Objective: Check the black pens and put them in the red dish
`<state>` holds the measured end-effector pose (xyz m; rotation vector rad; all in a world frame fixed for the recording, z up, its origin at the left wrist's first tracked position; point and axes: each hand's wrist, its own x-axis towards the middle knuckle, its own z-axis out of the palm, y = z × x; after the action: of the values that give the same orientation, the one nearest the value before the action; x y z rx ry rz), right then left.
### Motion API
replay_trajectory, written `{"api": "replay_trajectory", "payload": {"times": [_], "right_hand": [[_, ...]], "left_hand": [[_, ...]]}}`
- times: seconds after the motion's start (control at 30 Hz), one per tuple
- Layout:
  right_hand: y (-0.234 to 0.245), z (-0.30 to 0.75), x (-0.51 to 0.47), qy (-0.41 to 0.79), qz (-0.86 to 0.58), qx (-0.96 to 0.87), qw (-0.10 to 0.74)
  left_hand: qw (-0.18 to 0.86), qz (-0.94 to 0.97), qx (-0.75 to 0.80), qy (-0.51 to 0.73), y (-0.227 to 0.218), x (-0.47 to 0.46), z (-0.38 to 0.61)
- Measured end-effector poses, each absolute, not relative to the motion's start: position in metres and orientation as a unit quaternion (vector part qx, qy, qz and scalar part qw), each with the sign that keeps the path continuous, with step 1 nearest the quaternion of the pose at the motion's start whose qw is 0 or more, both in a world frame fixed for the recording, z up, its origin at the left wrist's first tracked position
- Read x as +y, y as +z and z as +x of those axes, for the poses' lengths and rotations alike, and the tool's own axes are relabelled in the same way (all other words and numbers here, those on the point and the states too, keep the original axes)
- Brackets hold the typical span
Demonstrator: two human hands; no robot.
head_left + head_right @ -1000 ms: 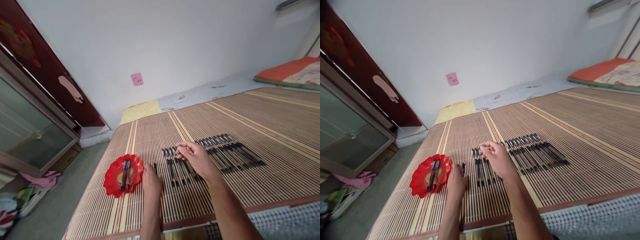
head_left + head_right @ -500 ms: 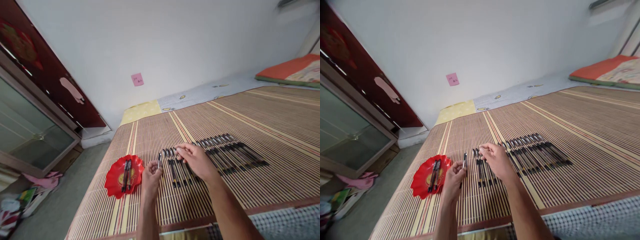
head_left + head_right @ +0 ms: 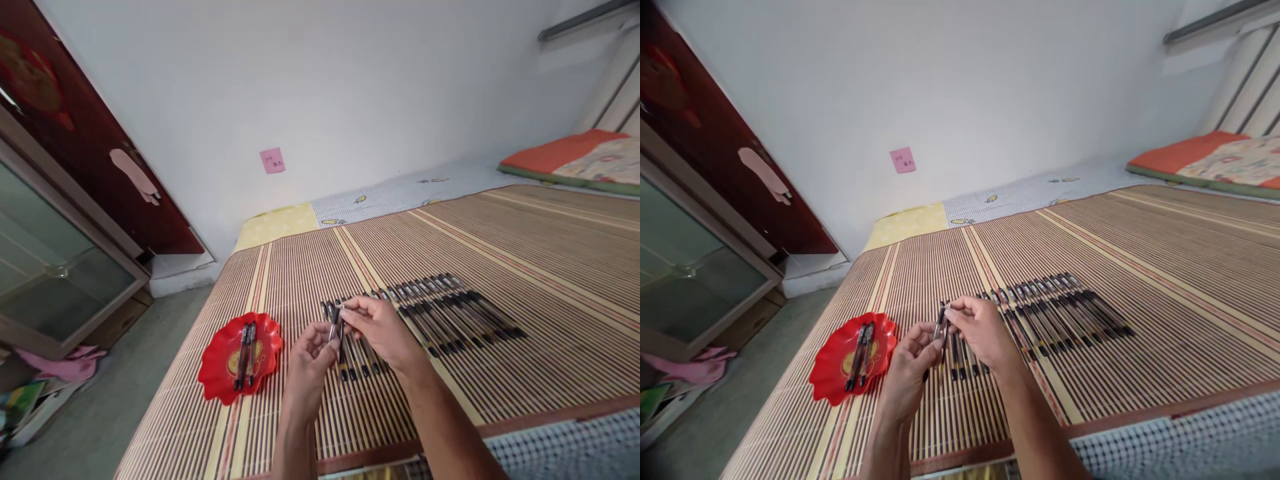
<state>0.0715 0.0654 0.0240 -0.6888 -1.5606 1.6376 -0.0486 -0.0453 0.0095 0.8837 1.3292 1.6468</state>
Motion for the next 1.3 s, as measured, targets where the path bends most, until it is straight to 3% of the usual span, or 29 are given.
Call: {"api": "replay_trajectory", "payload": {"times": [0.3, 0.47, 1.3], "right_hand": [[0.041, 0.093, 0.073, 0.627, -0.256, -0.425, 0.601], [0.048, 0.095, 0.067, 0.569, -0.254, -0.401, 0.671], [0.047, 0.101, 0.069, 0.520, -0.258, -0.464, 0.670]], "left_hand": [[0.428, 0.361, 0.509, 0.654, 0.006, -0.054, -0.062], [0.431, 0.389, 0.514, 0.632, 0.007, -0.059, -0.064], [0.429, 0.417, 0.511, 0.617, 0.006, -0.058, -0.062]]}}
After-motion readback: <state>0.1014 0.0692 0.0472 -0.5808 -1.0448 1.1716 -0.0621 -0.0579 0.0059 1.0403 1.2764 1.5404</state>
